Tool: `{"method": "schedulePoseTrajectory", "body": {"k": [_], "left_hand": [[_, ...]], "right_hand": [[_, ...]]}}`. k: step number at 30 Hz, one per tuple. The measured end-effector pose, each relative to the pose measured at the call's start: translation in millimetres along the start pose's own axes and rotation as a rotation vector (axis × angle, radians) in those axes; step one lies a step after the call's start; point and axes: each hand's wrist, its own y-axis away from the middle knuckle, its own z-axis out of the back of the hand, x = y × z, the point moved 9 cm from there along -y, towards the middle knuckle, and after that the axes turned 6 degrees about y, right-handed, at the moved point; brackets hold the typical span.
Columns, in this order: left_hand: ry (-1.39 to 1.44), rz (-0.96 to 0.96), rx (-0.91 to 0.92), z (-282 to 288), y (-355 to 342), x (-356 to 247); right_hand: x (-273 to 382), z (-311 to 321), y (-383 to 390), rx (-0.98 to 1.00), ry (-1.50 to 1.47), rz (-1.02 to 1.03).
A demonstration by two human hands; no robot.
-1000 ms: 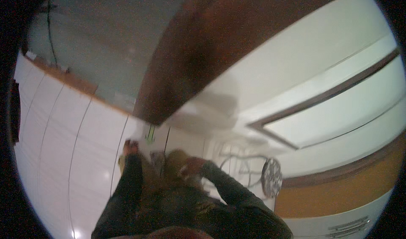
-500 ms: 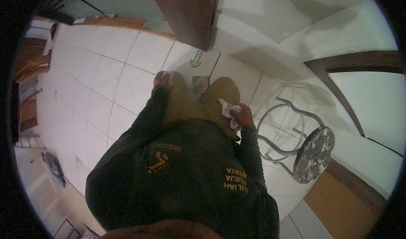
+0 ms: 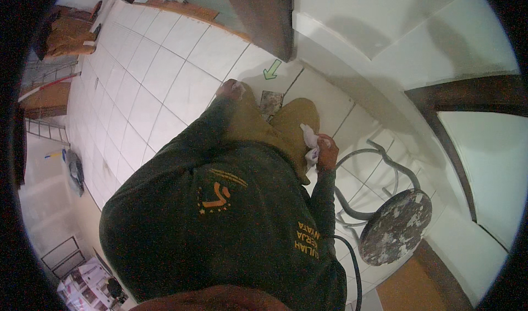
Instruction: The person wipes the top edge and face of a brown wooden door frame with a white cloth, then walks through an office to another doorway and continues wiping the frame.
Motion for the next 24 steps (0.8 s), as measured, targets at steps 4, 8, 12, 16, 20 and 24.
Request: {"method": "schedulePoseTrajectory", "body": {"k": [4, 8, 12, 16, 20, 24], "left_hand": [[0.089, 0.039, -0.047, 9.3, -6.8, 23.9], [0.293, 0.137, -0.032, -1.7, -32.0, 86.7], [0.262, 0.147, -0.053, -9.7, -41.2, 98.3], [0.251, 0.15, 0.04, -2.8, -38.8, 88.0], [0.39, 0.106, 0.016, 26.4, -24.4, 88.2], [0.405, 0.06, -0.025, 44.9, -32.9, 79.9]], "right_hand": [[23.9, -14.9, -20.3, -0.067, 0.144, 0.227], [32.6, -101.6, -55.6, 0.274, -0.801, -0.244], [49.6, -170.7, -93.9, 0.301, -0.744, -0.226], [19.9, -233.3, -149.4, 0.33, -0.635, -0.249], [1.0, -310.3, -194.7, 0.302, -0.842, -0.355], [40.6, -316.3, -244.3, 0.1, 0.657, 0.458]]}}
